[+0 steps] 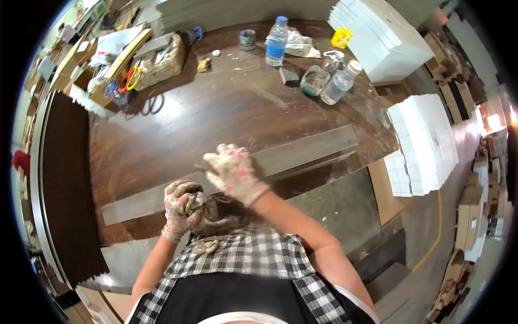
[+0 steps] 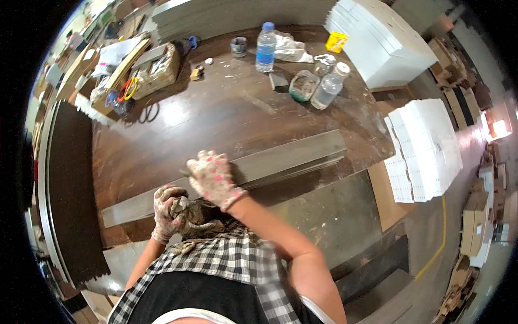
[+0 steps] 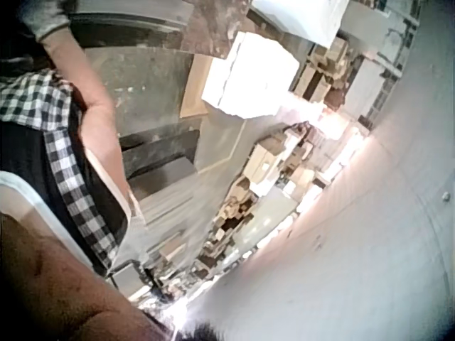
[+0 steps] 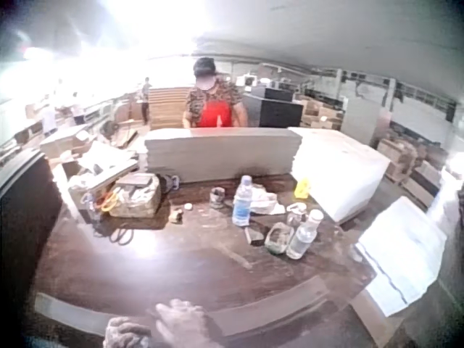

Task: The person sands the surface and edges of a long wood panel using a sanding block held in one hand while using a cloth in the other hand. The person moves along the length of the wood panel, applying the sanding block to different sections.

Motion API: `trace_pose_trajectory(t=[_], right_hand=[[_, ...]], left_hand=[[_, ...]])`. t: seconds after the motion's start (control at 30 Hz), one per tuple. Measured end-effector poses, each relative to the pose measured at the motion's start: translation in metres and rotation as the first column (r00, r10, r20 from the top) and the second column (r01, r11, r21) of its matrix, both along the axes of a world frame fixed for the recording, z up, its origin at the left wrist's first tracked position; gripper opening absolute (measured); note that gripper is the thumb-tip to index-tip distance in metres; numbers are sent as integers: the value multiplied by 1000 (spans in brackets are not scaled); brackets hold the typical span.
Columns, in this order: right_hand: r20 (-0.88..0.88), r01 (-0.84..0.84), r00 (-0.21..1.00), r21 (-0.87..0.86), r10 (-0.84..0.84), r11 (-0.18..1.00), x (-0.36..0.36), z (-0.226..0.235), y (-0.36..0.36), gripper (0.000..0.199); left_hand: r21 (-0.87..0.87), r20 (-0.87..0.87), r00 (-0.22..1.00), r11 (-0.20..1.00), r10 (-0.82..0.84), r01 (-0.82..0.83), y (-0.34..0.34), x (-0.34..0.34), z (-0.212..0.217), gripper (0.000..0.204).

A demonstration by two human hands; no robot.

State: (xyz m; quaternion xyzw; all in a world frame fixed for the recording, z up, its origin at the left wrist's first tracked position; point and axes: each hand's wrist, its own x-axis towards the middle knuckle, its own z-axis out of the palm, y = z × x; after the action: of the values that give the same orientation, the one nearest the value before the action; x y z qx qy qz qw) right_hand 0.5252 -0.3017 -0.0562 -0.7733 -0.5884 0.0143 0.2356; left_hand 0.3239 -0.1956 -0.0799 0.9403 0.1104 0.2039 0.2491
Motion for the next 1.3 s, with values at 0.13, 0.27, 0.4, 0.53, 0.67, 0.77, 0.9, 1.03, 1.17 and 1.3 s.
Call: trace_pose_trajectory(t=[0.13,0.27,0.4,0.53,0.67,0.77,0.9,1.03,1.17,1.3], right_hand=[[64,138,987,94,-144,986,112,-4,-74,25],[315,571,775,20,-548,821,241,1,-182,19],[-158,522,844,14,-513,853,272,5,-213,41],[-243,454,865,8,-439,891,267,3,-242,40],[-362,538,768,-82,-528,839,265,-3,-282,41],[-287,517,845,226,-450,826,245,-9,-264,40],[-220,576,813,169,-539,800,214,-18,-280,43],[-311,595,800,309,-512,742,195,-21,-288,46],[-149,670,720,403,-678,623,196,-29,-249,48],[-71,710,675,333,-735,620,135,-54,-209,55]], left_hand=[[24,29,999,1000,18,-19,-1,-3,-2,29],[40,-2,1000,999,28,-28,-2,8,3,30],[-54,-5,997,996,74,-75,-2,11,6,29],[-34,-10,1000,999,22,-22,-1,1,2,32],[-13,-4,1000,1000,0,0,-2,5,3,35],[-23,-29,999,1000,-19,18,-1,6,2,36],[-89,80,995,995,54,-47,-5,4,-4,28],[-102,63,995,992,74,-67,-9,9,1,27],[-114,108,994,993,19,-7,-3,7,-6,27],[-78,37,998,996,53,-50,-1,5,-5,30]])
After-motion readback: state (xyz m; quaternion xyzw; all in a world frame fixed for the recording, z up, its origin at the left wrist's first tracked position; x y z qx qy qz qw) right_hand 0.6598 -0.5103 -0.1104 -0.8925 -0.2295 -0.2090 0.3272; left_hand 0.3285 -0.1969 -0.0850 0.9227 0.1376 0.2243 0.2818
